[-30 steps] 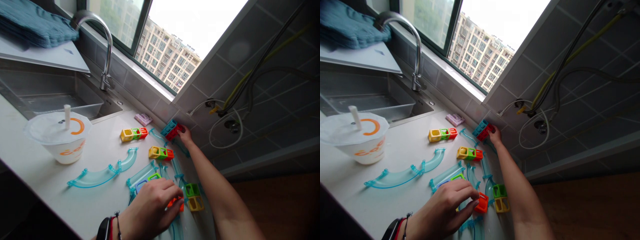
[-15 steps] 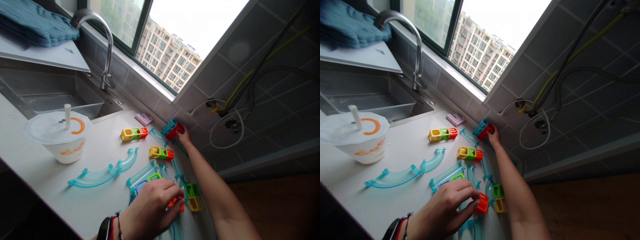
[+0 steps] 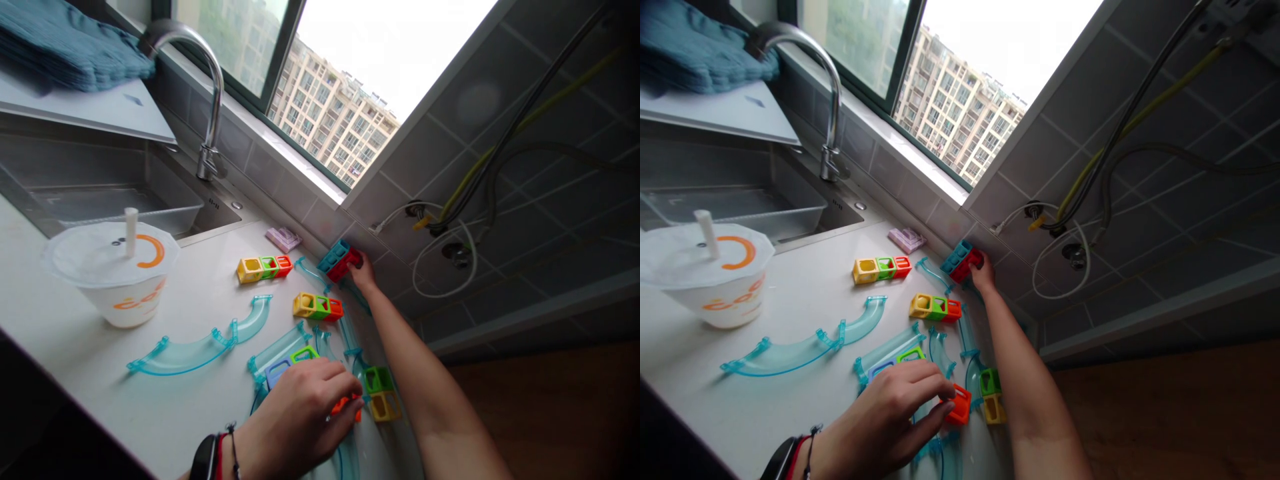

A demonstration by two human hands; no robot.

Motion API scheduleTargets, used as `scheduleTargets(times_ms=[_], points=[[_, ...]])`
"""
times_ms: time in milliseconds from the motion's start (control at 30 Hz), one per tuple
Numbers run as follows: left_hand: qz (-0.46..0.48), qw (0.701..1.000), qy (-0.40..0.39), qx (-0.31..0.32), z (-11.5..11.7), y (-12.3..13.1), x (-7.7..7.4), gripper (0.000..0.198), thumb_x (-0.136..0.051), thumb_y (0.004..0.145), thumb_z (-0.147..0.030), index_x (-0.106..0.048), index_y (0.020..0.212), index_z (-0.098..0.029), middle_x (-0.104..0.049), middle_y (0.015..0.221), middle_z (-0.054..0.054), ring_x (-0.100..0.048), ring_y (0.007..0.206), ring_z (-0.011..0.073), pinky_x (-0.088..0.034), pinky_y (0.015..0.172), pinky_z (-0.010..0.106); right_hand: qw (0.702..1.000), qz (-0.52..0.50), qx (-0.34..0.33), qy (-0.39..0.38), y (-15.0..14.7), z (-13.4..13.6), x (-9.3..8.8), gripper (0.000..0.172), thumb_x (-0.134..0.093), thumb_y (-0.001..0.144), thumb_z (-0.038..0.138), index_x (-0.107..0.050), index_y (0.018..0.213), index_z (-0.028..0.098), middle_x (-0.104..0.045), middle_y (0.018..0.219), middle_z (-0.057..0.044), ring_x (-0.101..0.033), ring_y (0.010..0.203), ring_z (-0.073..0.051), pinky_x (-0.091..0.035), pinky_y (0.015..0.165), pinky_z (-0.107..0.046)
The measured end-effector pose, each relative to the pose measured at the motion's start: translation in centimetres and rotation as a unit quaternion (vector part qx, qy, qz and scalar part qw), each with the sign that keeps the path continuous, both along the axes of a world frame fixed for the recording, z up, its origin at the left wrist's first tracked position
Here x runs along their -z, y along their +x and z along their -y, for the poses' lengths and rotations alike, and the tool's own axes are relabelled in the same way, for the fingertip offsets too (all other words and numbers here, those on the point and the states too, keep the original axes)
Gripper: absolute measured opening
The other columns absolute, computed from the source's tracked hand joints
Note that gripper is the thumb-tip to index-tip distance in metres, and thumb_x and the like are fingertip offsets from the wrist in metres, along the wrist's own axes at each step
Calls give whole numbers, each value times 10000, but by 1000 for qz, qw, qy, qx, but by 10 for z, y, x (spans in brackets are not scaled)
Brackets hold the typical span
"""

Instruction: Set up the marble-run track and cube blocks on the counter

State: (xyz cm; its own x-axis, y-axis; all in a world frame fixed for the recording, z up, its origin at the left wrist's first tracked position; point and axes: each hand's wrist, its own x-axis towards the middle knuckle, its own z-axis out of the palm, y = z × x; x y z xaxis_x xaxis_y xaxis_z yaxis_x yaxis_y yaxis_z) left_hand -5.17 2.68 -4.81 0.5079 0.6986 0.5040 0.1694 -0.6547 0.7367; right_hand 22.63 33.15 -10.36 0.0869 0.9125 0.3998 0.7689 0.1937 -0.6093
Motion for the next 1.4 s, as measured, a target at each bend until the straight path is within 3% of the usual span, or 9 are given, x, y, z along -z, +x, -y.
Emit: scheduleTargets(times_ms=[200, 367, 467, 600, 733, 867, 1000, 1167, 1400], points=[[4, 1000, -3, -15, 0, -3, 0, 163, -537, 1028, -223, -695, 994, -208, -708, 894, 28, -654, 789, 179, -483, 714, 306, 995, 96, -4, 0, -1, 3, -6, 490, -672, 904, 277, -584, 1383, 222, -723, 1255, -105, -694, 1134, -265, -567, 1008, -466], [3, 1000, 0, -14, -3, -5, 1, 127, -558, 1008, -198, -682, 983, -206, -709, 893, 32, -656, 786, 182, -478, 701, 302, 971, 236, -34, -7, 1, 6, -35, 718, -758, 795, 232, -527, 1474, 199, -642, 1361, -158, -604, 1266, -325, -480, 1106, -517], [3, 1000, -4, -16, -4, -5, 2, 127, -561, 1005, -194, -686, 986, -205, -710, 889, 37, -657, 783, 183, -480, 701, 299, 937, 341, -80, -20, -4, 7, -59, 869, -793, 757, 162, -464, 1556, 257, -564, 1462, -159, -546, 1318, -370, -447, 1123, -538], [5, 1000, -5, -18, -4, -4, 2, 156, -538, 1021, -209, -692, 999, -208, -712, 890, 36, -659, 783, 185, -475, 694, 299, 875, 461, -143, -37, -25, 6, -80, 782, -660, 863, 83, -466, 1573, 350, -469, 1598, -135, -480, 1376, -412, -400, 1135, -582], [1, 1000, -12, -14, -5, -4, 1, 174, -522, 1031, -215, -695, 1015, -210, -711, 899, 35, -660, 795, 187, -480, 709, 305, 817, 543, -187, -48, -44, 0, -87, 725, -533, 938, 64, -459, 1570, 413, -353, 1702, -53, -384, 1467, -408, -318, 1174, -652], [4, 1000, -15, -16, -7, -6, 2, 174, -514, 1030, -214, -686, 1005, -206, -704, 895, 37, -650, 787, 188, -479, 706, 311, 782, 589, -197, -56, -49, -4, -91, 627, -517, 949, 66, -551, 1512, 340, -363, 1697, -86, -394, 1462, -412, -342, 1154, -659], [10, 1000, -16, -16, -8, -8, 3, 166, -517, 1027, -216, -681, 1003, -206, -703, 897, 34, -647, 785, 187, -476, 703, 315, 766, 613, -184, -56, -43, -3, -95, 633, -583, 914, 76, -532, 1515, 268, -366, 1686, -140, -395, 1456, -433, -359, 1138, -663], [11, 999, -27, -15, -10, -9, 2, 147, -539, 1018, -212, -684, 996, -204, -705, 911, 35, -648, 793, 189, -484, 714, 320, 763, 626, -151, -54, -36, 9, -106, 791, -735, 830, 122, -433, 1553, 227, -412, 1631, -198, -422, 1429, -429, -407, 1125, -594], [116, 988, -87, -54, -19, -23, -7, 112, -586, 1010, -258, -682, 1053, -220, -735, 1018, 39, -681, 952, 208, -523, 861, 352, 755, 641, -133, -40, -44, 61, -162, 927, -815, 721, 159, -360, 1528, 202, -434, 1565, -211, -455, 1367, -413, -540, 982, -501]])
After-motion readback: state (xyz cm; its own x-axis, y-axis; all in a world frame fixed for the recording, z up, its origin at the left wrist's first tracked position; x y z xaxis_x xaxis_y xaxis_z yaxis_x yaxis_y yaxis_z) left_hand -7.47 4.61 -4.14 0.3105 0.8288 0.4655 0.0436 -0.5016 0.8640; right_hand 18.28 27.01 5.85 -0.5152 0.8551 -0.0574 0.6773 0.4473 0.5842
